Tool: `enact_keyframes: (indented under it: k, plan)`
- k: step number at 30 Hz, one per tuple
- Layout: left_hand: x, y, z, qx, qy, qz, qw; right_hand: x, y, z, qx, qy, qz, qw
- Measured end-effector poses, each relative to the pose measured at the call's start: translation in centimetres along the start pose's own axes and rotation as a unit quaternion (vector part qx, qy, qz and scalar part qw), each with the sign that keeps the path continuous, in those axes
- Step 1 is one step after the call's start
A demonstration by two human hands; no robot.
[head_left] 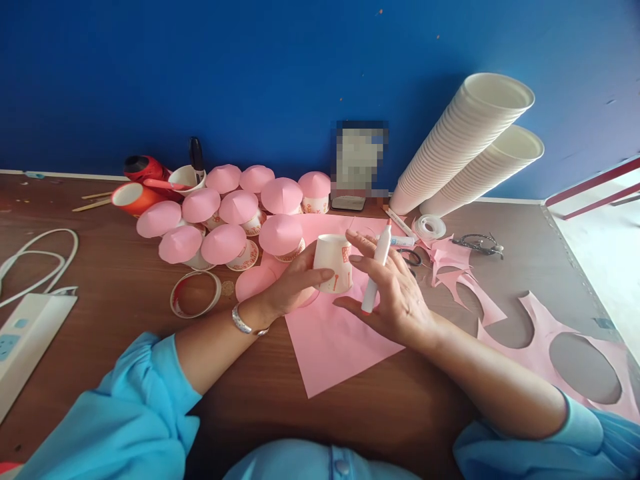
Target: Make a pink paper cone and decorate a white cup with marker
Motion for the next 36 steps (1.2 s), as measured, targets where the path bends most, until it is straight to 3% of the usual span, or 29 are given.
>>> enact_keyframes:
  k: [6,10,14,18,20,23,25,28,32,36]
  plan:
    - [0.2,0.7,0.0,0.023,-0.011,-0.012,1.000,-0.1,0.3,0.2,0.008,0.018,0.002,1.000]
    - [-0.2,0.8,0.1,0.066,0.001,0.021,0.998,-1.1,0.2,0.4,-0.021,0.052,-0.104,0.993]
    - [0.2,0.9,0.1,0.126,-0.039,0.067,0.989,-2.4,0.4,0.9,-0.048,0.080,-0.212,0.973]
    - [0.4,1.0,0.2,0.162,-0.068,0.073,0.982,-3.2,0.8,1.1,-0.041,0.068,-0.194,0.978]
    - [0.4,0.8,0.1,0.135,-0.054,0.049,0.988,-3.5,0.9,1.2,-0.031,0.073,-0.159,0.984]
    - [0.0,-0.1,-0.1,0.030,0.004,0.007,1.000,-3.7,0.8,1.3,-0.029,0.085,-0.137,0.986]
    - [-0.4,-0.5,0.0,-0.040,0.040,-0.034,0.998,-3.7,0.2,1.3,-0.060,0.105,-0.130,0.984]
    - [-0.9,-0.5,0.3,-0.082,0.061,-0.116,0.988,-3.3,-1.1,1.3,-0.119,0.129,-0.097,0.980]
    - [-1.5,-0.1,0.3,-0.109,0.101,-0.251,0.956,-1.0,-2.5,0.6,-0.143,0.017,-0.030,0.989]
    - [-1.5,0.4,0.3,-0.113,0.139,-0.305,0.935,1.0,-2.7,-0.1,-0.092,-0.064,-0.001,0.994]
Point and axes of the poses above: each hand's wrist, its own z-axis away from the middle knuckle, its own y-axis out of the palm, x = y × z, the point moved 5 cm from there along -z, towards the middle knuckle, and after that the axes turned 7 degrees about -y, right-handed, at the moved point
